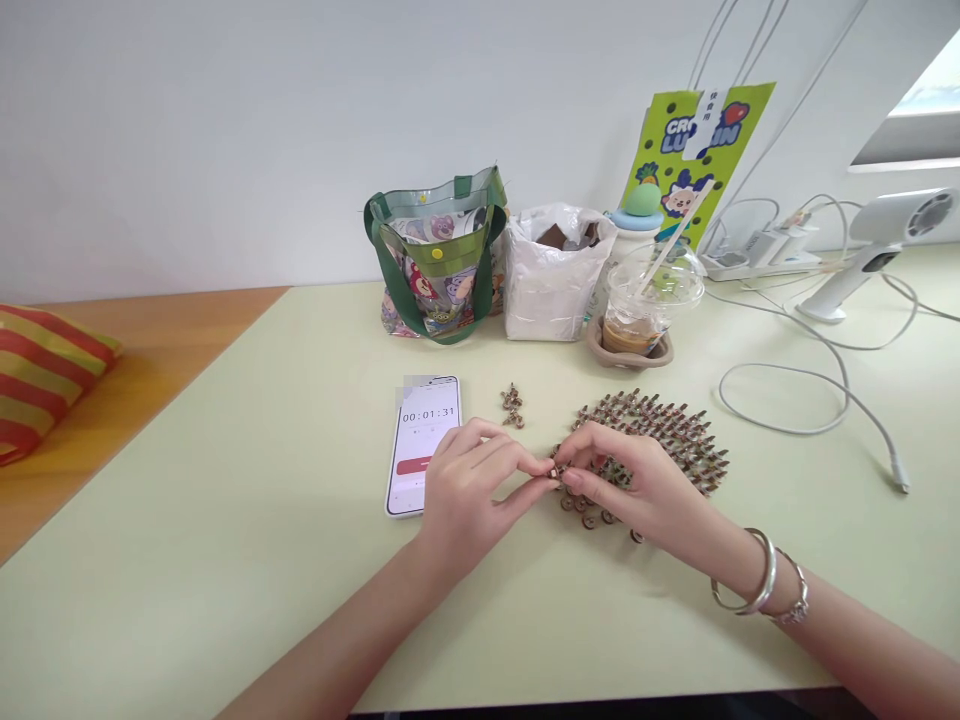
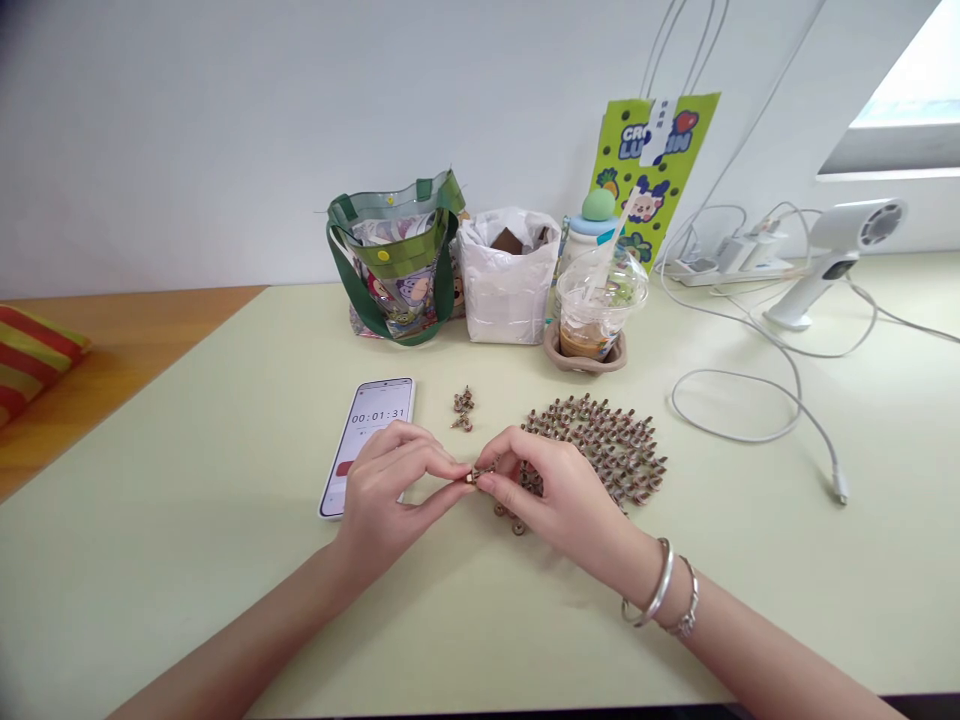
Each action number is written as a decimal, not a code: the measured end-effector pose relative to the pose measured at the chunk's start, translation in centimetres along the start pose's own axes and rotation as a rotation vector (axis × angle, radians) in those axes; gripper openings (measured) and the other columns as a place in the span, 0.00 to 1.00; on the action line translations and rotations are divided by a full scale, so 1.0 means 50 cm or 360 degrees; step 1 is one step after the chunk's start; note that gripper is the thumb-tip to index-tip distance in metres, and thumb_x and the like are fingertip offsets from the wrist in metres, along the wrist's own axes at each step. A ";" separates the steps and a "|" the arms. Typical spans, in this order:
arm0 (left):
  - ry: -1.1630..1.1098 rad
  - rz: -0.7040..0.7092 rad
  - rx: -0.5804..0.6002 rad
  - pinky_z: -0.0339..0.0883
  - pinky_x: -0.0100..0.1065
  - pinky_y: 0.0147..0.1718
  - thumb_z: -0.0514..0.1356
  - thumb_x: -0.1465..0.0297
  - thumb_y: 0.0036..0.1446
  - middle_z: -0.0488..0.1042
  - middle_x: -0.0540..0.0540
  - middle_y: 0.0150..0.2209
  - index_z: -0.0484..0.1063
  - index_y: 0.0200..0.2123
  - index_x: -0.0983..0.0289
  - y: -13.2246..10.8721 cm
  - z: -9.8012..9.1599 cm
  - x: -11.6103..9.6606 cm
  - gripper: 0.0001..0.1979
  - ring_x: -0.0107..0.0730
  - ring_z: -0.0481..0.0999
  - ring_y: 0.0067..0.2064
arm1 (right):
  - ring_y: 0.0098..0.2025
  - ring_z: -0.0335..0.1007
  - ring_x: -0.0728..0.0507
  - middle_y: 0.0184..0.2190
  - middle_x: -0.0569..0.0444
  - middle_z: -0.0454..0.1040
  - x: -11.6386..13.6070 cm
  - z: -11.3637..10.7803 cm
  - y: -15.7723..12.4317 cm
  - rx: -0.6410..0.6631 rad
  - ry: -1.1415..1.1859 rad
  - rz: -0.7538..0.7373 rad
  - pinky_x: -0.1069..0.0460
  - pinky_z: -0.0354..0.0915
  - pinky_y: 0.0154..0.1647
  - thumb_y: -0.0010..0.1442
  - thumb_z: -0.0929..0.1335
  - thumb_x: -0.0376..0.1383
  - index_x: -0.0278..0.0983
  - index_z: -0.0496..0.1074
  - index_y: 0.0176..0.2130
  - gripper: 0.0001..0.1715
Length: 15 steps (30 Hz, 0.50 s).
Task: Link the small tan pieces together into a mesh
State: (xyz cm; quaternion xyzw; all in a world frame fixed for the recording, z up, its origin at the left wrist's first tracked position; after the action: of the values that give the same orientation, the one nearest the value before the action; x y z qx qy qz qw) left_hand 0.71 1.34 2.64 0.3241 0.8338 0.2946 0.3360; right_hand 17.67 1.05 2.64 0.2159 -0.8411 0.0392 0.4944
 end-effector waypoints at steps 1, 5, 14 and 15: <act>-0.0006 0.0009 0.0002 0.61 0.33 0.30 0.65 0.69 0.49 0.75 0.47 0.23 0.71 0.25 0.61 0.000 0.000 0.001 0.05 0.32 0.69 0.31 | 0.27 0.68 0.49 0.24 0.58 0.72 -0.001 0.000 0.000 0.0008 0.0008 0.0003 0.54 0.63 0.29 0.59 0.64 0.37 0.38 0.67 0.35 0.05; -0.0058 0.0007 0.0042 0.62 0.32 0.29 0.65 0.69 0.49 0.74 0.47 0.23 0.72 0.26 0.60 -0.002 0.001 0.004 0.04 0.32 0.68 0.32 | 0.26 0.68 0.49 0.23 0.58 0.72 -0.008 0.003 0.001 0.0069 0.0084 0.0050 0.54 0.63 0.29 0.59 0.64 0.38 0.38 0.67 0.35 0.05; -0.0285 -0.0108 0.0221 0.63 0.32 0.29 0.65 0.68 0.48 0.76 0.47 0.26 0.71 0.26 0.61 -0.005 0.004 0.009 0.06 0.31 0.67 0.32 | 0.24 0.65 0.51 0.22 0.59 0.69 -0.016 0.008 -0.005 0.0243 0.0247 0.0192 0.55 0.62 0.27 0.59 0.63 0.37 0.37 0.66 0.33 0.06; -0.0301 -0.0119 0.0231 0.63 0.31 0.29 0.65 0.68 0.49 0.76 0.47 0.26 0.71 0.26 0.61 -0.005 0.004 0.009 0.06 0.31 0.67 0.32 | 0.23 0.64 0.51 0.21 0.59 0.68 -0.015 0.008 -0.005 0.0255 0.0281 0.0204 0.56 0.61 0.27 0.59 0.63 0.37 0.37 0.66 0.33 0.06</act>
State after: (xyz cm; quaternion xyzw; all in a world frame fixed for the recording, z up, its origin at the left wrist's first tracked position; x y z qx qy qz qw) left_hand 0.53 1.58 2.19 0.3425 0.8290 0.1887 0.3997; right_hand 17.76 0.97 1.76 0.1961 -0.8006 0.1564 0.5441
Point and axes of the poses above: each hand's wrist, its own y-axis towards the middle knuckle, its own z-axis out of the palm, x = y × z, the point moved 2 cm from there along y, towards the middle knuckle
